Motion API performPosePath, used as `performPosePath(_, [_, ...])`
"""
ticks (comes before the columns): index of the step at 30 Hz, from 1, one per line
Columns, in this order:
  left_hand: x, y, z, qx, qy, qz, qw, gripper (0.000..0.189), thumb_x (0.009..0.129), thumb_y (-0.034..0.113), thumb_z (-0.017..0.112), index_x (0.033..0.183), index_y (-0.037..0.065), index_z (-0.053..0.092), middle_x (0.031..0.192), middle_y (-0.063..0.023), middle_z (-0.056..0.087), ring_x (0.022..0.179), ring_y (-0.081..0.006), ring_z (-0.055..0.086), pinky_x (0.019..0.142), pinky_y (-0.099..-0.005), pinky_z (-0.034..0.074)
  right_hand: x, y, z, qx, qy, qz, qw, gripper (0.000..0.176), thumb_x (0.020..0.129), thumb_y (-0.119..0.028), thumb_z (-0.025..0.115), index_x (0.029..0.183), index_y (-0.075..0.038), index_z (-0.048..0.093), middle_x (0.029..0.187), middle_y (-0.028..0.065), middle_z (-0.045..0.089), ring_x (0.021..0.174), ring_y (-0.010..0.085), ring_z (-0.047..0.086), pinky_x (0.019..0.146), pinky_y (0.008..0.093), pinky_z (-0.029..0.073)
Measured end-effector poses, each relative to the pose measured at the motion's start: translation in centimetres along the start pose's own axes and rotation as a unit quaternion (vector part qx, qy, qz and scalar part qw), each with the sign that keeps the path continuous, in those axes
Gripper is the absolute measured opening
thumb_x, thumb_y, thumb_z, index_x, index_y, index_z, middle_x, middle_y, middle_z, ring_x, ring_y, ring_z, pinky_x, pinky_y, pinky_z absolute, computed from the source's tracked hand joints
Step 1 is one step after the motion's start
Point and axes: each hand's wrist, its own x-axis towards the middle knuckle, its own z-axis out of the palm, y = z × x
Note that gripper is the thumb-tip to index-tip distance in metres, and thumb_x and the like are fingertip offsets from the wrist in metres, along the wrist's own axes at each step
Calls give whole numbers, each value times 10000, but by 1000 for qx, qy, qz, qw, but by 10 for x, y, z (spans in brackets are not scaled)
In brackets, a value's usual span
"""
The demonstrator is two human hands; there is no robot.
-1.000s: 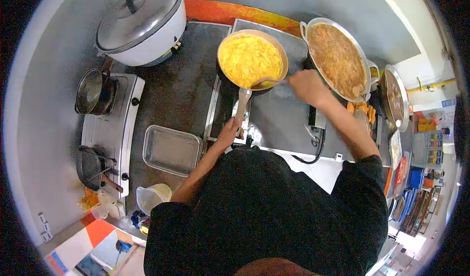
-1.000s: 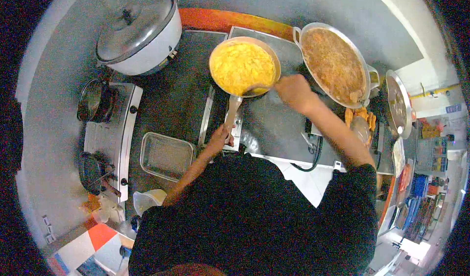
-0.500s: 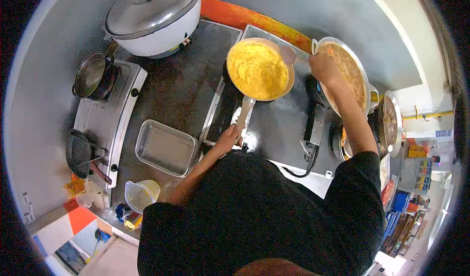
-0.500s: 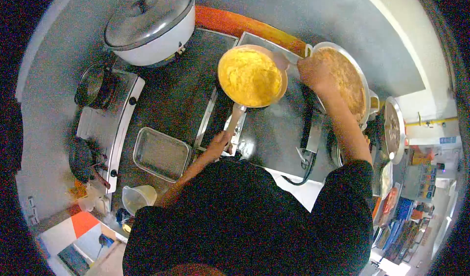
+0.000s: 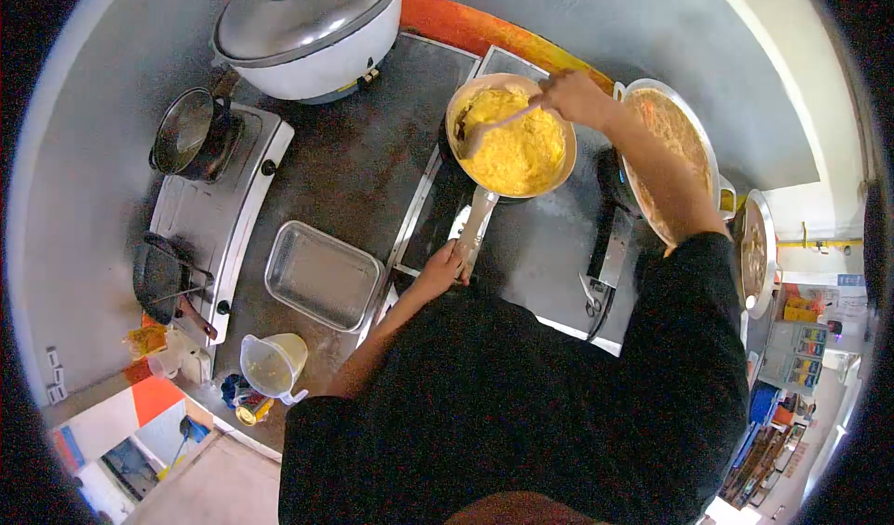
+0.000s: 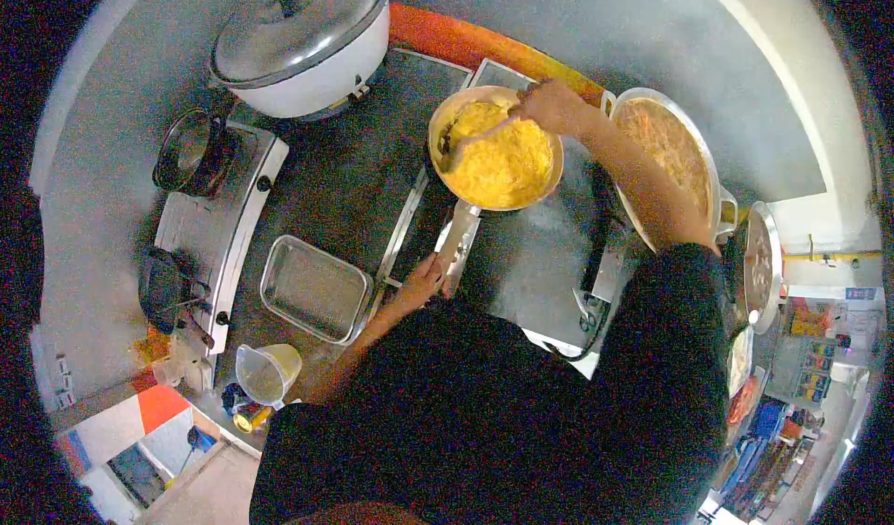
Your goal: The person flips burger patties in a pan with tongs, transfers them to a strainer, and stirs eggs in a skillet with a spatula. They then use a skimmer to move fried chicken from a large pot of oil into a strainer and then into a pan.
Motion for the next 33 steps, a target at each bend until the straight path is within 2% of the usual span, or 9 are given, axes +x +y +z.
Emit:
performPosePath(7, [1,2,-1,-48,-27,-8,998,358,1070,332,347,1113,1,475,711,-69,520,593,-166,559,596,-331,519,-60,-152,-46,-44,-313,-9,949,153,869,-126,540,911,-26,646,848,184,651,730,293,699,488,446,537])
performPosePath(13, [0,3,-1,-25,-11,-27,999,355,1071,324,339,1124,6,489,694,-70,531,577,-162,549,598,-335,517,-55,-98,24,28,-28,89,995,95,840,-134,541,880,-79,607,799,104,611,766,328,662,617,436,539])
performPosePath(14, [-1,9,0,-23,-10,-35,999,358,1071,329,339,1117,7,489,685,-68,529,573,-162,546,597,-335,514,-42,-88,2,39,-132,181,974,117,861,-139,516,908,-74,600,853,104,629,821,315,659,645,438,533])
performPosePath(18, [-1,11,-1,-1,-20,-42,999,376,1071,342,338,1138,12,504,649,-58,516,565,-159,542,593,-332,504,-75,-113,-43,40,75,86,993,208,887,-195,527,810,-74,677,755,132,694,718,320,698,603,460,567])
performPosePath(21, [0,2,-4,-35,-20,-46,998,387,1069,348,343,1173,16,512,646,-55,515,567,-157,542,598,-331,505,-67,-172,-70,111,-281,190,934,237,885,-204,531,819,-41,689,821,163,711,761,337,709,657,460,585])
performPosePath(23, [1,3,0,-51,-23,-48,997,393,1068,352,349,1195,18,513,645,-53,513,569,-155,542,603,-332,507,-61,-188,-41,120,-268,194,936,246,881,-194,531,832,-27,704,851,187,713,789,340,715,694,456,590])
performPosePath(25, [0,7,-2,-45,-29,-48,997,395,1067,353,355,1211,20,511,645,-50,509,570,-153,540,607,-332,509,-60,-167,-3,10,67,81,994,240,881,-184,529,828,-32,707,849,192,711,757,340,715,647,473,584])
performPosePath(27, [-2,12,-1,-42,-28,-49,998,395,1065,353,363,1228,22,505,653,-41,508,574,-148,537,612,-332,512,-42,-130,-3,78,-116,218,966,231,879,-176,527,831,-34,703,860,193,711,762,352,712,639,482,577])
performPosePath(33, [3,9,-5,-27,-44,-67,996,427,1064,372,358,1245,9,494,648,-40,497,577,-149,538,605,-323,501,-97,-148,-84,98,-144,222,959,180,841,-110,533,808,-9,678,792,186,687,729,372,692,626,451,568])
